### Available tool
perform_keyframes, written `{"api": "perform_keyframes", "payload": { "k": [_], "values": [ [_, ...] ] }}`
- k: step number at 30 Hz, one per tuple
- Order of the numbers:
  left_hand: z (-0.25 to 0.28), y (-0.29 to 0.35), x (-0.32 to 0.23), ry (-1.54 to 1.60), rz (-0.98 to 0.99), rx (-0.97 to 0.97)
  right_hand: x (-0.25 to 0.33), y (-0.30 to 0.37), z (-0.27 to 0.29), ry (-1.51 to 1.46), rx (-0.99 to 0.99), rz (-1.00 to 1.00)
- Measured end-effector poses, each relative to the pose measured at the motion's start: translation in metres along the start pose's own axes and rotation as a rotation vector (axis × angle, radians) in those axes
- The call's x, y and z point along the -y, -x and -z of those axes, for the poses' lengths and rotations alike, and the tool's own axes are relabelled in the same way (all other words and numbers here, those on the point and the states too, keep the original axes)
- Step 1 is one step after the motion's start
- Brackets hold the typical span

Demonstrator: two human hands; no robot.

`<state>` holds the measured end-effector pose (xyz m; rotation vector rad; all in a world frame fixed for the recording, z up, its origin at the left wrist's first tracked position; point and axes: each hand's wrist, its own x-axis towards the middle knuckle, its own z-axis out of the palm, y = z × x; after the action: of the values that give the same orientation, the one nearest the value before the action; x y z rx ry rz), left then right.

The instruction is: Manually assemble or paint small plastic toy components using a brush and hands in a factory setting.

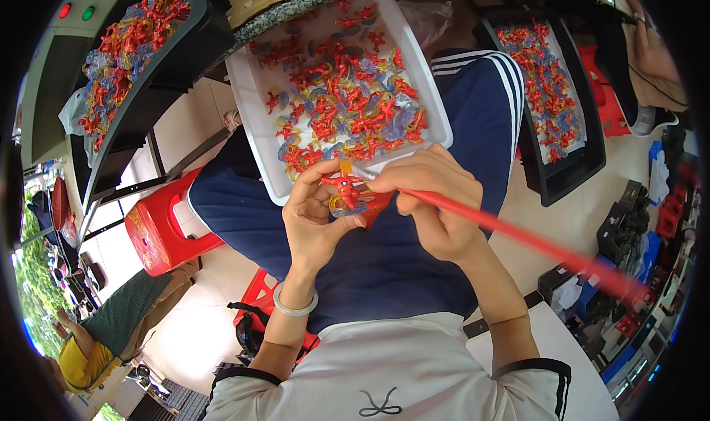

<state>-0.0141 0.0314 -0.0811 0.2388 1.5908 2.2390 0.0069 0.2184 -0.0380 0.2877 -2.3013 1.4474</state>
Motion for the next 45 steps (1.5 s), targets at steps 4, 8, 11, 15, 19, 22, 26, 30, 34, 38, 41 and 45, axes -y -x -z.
{"api": "perform_keyframes", "payload": {
  "k": [4,8,11,15,19,22,26,30,34,38,41,45],
  "values": [
    [0.003,0.0,0.002,0.094,0.024,-0.017,0.002,0.003,0.005,-0.137,0.117,-0.025],
    [0.005,0.001,0.003,0.164,0.065,-0.043,0.004,0.002,0.003,-0.139,0.093,-0.052],
    [0.004,0.001,0.003,0.179,0.038,-0.027,0.002,0.003,-0.001,-0.119,0.064,-0.036],
    [0.005,0.002,0.005,0.131,0.036,0.001,0.003,0.003,0.005,-0.102,0.109,-0.028],
    [0.004,0.002,0.001,0.11,0.041,-0.002,0.002,0.002,0.001,0.038,0.112,0.04],
    [0.004,0.002,0.001,0.146,0.025,-0.001,0.003,0.002,0.0,0.061,-0.051,0.046],
    [0.003,0.001,-0.001,0.169,0.04,-0.008,0.003,0.005,0.007,-0.192,0.101,-0.063],
    [0.002,0.003,0.001,0.041,0.04,-0.015,0.0,0.008,0.008,-0.242,0.08,-0.129],
    [0.0,0.002,0.001,-0.025,-0.016,-0.042,-0.004,0.006,0.007,-0.174,0.146,-0.112],
    [-0.001,0.004,0.0,-0.35,-0.06,-0.049,0.001,0.01,0.008,-0.261,0.021,-0.271],
    [-0.004,0.002,-0.007,-0.565,-0.028,-0.101,-0.002,0.01,0.001,-0.205,-0.116,-0.322],
    [-0.007,-0.003,-0.004,-0.86,-0.31,-0.104,-0.002,0.024,-0.026,-0.369,0.034,-0.574]
  ]
}}
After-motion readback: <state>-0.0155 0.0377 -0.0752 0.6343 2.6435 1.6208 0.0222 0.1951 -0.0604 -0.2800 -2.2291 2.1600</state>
